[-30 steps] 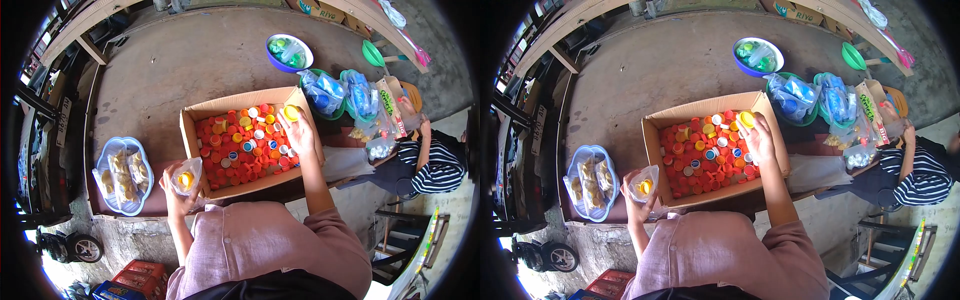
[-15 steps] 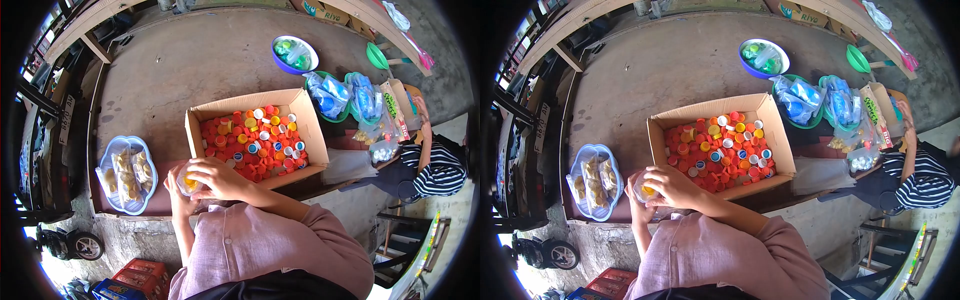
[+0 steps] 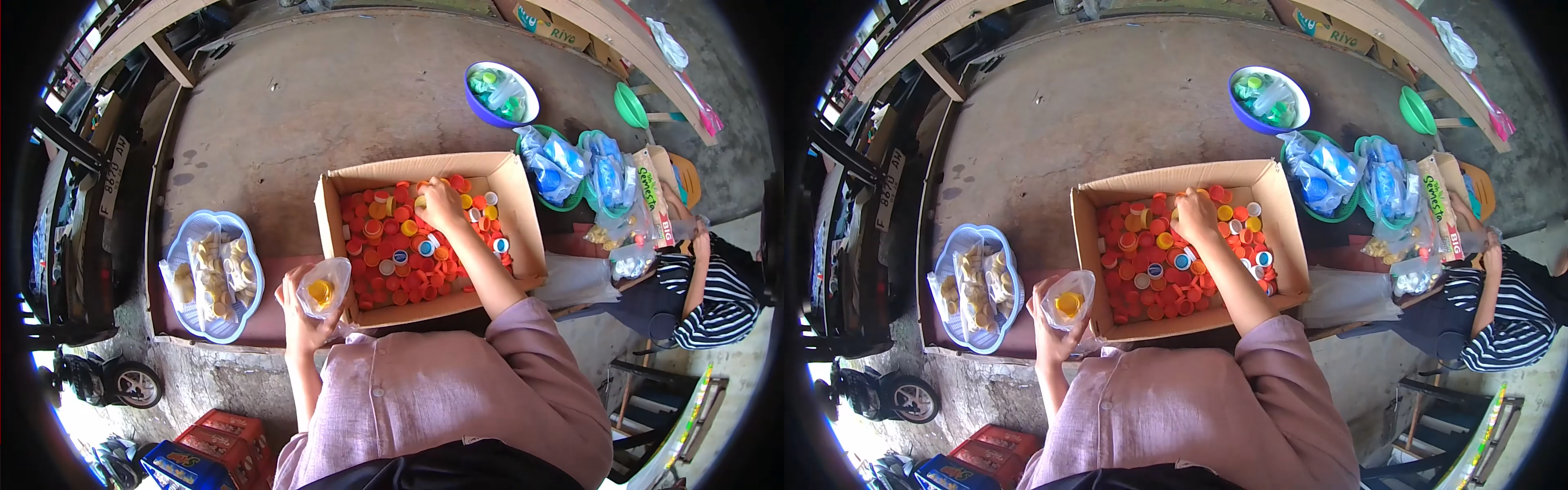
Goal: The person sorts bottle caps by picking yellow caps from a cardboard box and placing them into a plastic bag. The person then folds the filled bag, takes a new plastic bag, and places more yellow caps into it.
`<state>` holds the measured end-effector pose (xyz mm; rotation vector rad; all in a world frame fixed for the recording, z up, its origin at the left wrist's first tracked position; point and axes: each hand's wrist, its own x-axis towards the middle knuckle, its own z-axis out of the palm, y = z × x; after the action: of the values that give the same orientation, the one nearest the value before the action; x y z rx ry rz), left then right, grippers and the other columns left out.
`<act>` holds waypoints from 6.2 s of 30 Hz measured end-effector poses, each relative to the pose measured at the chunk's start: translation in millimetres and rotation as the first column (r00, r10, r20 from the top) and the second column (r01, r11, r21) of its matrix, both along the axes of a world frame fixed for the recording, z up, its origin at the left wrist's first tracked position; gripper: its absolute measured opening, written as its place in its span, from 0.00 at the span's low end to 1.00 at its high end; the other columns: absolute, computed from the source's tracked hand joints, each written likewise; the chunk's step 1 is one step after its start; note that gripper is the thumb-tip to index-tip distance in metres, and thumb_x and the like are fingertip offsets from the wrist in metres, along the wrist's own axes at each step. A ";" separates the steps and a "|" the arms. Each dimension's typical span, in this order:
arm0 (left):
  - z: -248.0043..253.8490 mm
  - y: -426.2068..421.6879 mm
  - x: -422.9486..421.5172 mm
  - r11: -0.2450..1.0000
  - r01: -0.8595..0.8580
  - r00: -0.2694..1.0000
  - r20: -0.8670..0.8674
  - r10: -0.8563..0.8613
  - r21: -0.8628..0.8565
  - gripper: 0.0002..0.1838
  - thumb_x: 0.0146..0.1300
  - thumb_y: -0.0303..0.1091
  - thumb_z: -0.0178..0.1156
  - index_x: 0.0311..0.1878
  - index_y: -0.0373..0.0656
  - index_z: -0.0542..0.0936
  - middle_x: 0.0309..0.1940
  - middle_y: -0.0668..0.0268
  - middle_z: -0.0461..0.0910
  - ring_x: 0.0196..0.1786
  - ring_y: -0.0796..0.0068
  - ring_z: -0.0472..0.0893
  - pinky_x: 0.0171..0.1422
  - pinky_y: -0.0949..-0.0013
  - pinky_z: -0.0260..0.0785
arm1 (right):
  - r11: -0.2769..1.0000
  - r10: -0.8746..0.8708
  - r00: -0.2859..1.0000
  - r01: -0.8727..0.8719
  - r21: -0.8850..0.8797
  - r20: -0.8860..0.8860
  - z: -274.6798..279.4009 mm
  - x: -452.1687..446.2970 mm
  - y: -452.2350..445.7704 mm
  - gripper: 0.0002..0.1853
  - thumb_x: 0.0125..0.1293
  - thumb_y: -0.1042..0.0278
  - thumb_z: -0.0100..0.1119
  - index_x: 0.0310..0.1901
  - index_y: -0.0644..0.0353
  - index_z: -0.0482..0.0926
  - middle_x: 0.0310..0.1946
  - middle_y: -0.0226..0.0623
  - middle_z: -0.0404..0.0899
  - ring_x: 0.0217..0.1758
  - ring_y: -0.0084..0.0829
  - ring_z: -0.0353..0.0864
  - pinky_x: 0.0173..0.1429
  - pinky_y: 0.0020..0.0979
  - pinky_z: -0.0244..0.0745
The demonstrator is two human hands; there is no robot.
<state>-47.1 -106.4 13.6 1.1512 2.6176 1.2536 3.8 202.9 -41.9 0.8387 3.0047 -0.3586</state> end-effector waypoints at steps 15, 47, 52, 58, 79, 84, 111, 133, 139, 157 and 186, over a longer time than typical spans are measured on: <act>3.1 2.8 1.8 1.000 0.011 1.000 0.002 -0.011 -0.001 0.36 0.37 0.45 0.68 0.51 0.40 0.67 0.46 0.60 0.70 0.51 0.60 0.68 0.58 0.58 0.51 | 0.546 -0.477 0.632 -0.332 -0.769 -0.611 37.7 11.6 -44.4 0.12 0.52 0.80 0.60 0.40 0.63 0.74 0.33 0.31 0.74 0.36 0.19 0.75 0.38 0.22 0.74; -1.0 3.6 2.6 1.000 -0.010 1.000 0.015 0.009 0.018 0.36 0.37 0.42 0.70 0.51 0.40 0.67 0.46 0.60 0.70 0.51 0.60 0.69 0.57 0.59 0.52 | 0.653 -0.489 0.512 -0.322 -0.685 -0.706 55.3 -11.0 -85.5 0.08 0.57 0.73 0.54 0.39 0.62 0.75 0.28 0.32 0.78 0.30 0.19 0.74 0.35 0.22 0.69; 1.3 3.9 0.0 1.000 0.013 0.998 0.056 -0.014 0.012 0.36 0.38 0.44 0.69 0.52 0.40 0.67 0.47 0.60 0.70 0.51 0.60 0.68 0.57 0.58 0.52 | 0.523 -0.002 0.592 -0.686 -0.506 -0.806 87.4 10.1 -154.5 0.11 0.49 0.72 0.60 0.36 0.61 0.75 0.30 0.35 0.78 0.30 0.26 0.77 0.35 0.25 0.72; -1.1 2.7 1.5 1.000 0.020 1.000 0.008 -0.020 -0.008 0.36 0.39 0.46 0.68 0.51 0.39 0.68 0.47 0.60 0.69 0.52 0.60 0.68 0.57 0.58 0.51 | 0.703 0.273 0.601 -0.658 -0.271 -0.751 85.4 14.3 -136.3 0.08 0.53 0.69 0.60 0.36 0.58 0.76 0.29 0.35 0.76 0.34 0.36 0.77 0.38 0.34 0.72; -0.8 3.1 1.6 1.000 0.029 1.000 0.006 -0.029 -0.001 0.37 0.38 0.45 0.68 0.52 0.40 0.66 0.46 0.60 0.69 0.51 0.60 0.68 0.58 0.59 0.51 | 0.787 0.372 0.589 -0.610 -0.093 -0.717 90.2 15.5 -157.2 0.05 0.51 0.70 0.60 0.27 0.60 0.76 0.46 0.39 0.68 0.54 0.40 0.65 0.52 0.41 0.62; -6.1 -0.5 1.6 1.000 0.020 0.999 0.025 -0.021 0.010 0.38 0.36 0.46 0.66 0.52 0.40 0.66 0.47 0.59 0.69 0.52 0.60 0.67 0.59 0.58 0.51 | 0.747 0.424 0.590 -0.657 -0.103 -0.687 74.5 10.8 -145.6 0.05 0.52 0.68 0.59 0.26 0.60 0.77 0.45 0.38 0.71 0.57 0.41 0.63 0.58 0.43 0.59; -7.4 4.4 4.0 1.000 -0.001 0.998 0.070 0.000 0.003 0.39 0.36 0.43 0.68 0.54 0.41 0.65 0.48 0.60 0.68 0.54 0.61 0.67 0.60 0.58 0.49 | 0.817 -0.040 0.615 -0.434 -0.380 -0.788 74.6 17.2 -100.1 0.15 0.44 0.75 0.65 0.36 0.59 0.74 0.33 0.34 0.75 0.37 0.29 0.75 0.40 0.29 0.71; -4.5 3.1 2.7 0.999 -0.003 0.997 0.074 0.005 -0.033 0.38 0.37 0.39 0.70 0.54 0.41 0.65 0.50 0.61 0.68 0.55 0.59 0.65 0.61 0.59 0.52 | 0.994 -0.074 0.979 0.057 -0.094 -0.191 -3.6 70.3 61.0 0.05 0.48 0.75 0.58 0.29 0.59 0.77 0.41 0.38 0.75 0.48 0.38 0.72 0.53 0.36 0.66; -3.6 6.9 3.8 1.000 0.001 0.998 0.059 0.000 -0.027 0.37 0.39 0.41 0.69 0.54 0.41 0.65 0.50 0.61 0.68 0.55 0.60 0.65 0.61 0.60 0.51 | 0.827 0.088 0.624 -0.481 -0.293 -0.777 76.0 31.2 -65.2 0.03 0.55 0.73 0.56 0.29 0.60 0.72 0.46 0.41 0.70 0.54 0.43 0.64 0.57 0.41 0.59; -4.8 6.7 1.4 1.000 0.015 0.999 0.050 -0.014 -0.018 0.38 0.37 0.43 0.68 0.53 0.42 0.65 0.49 0.60 0.68 0.54 0.60 0.67 0.59 0.60 0.50 | 0.961 -0.273 0.961 0.270 0.059 0.044 -8.1 101.1 63.0 0.13 0.52 0.78 0.53 0.41 0.66 0.73 0.36 0.52 0.76 0.41 0.49 0.77 0.44 0.41 0.74; -6.5 6.1 2.9 0.998 -0.056 0.979 0.195 0.053 0.010 0.40 0.36 0.40 0.68 0.56 0.42 0.63 0.51 0.59 0.68 0.56 0.60 0.65 0.61 0.59 0.49 | 0.750 0.506 0.710 -0.643 -0.157 -0.491 62.8 23.8 -181.1 0.39 0.54 0.46 0.57 0.59 0.66 0.59 0.51 0.52 0.62 0.55 0.45 0.61 0.57 0.44 0.55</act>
<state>-44.1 -100.3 7.1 0.9125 2.5157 1.3249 27.6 21.8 20.9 -0.2842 3.2048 -1.0751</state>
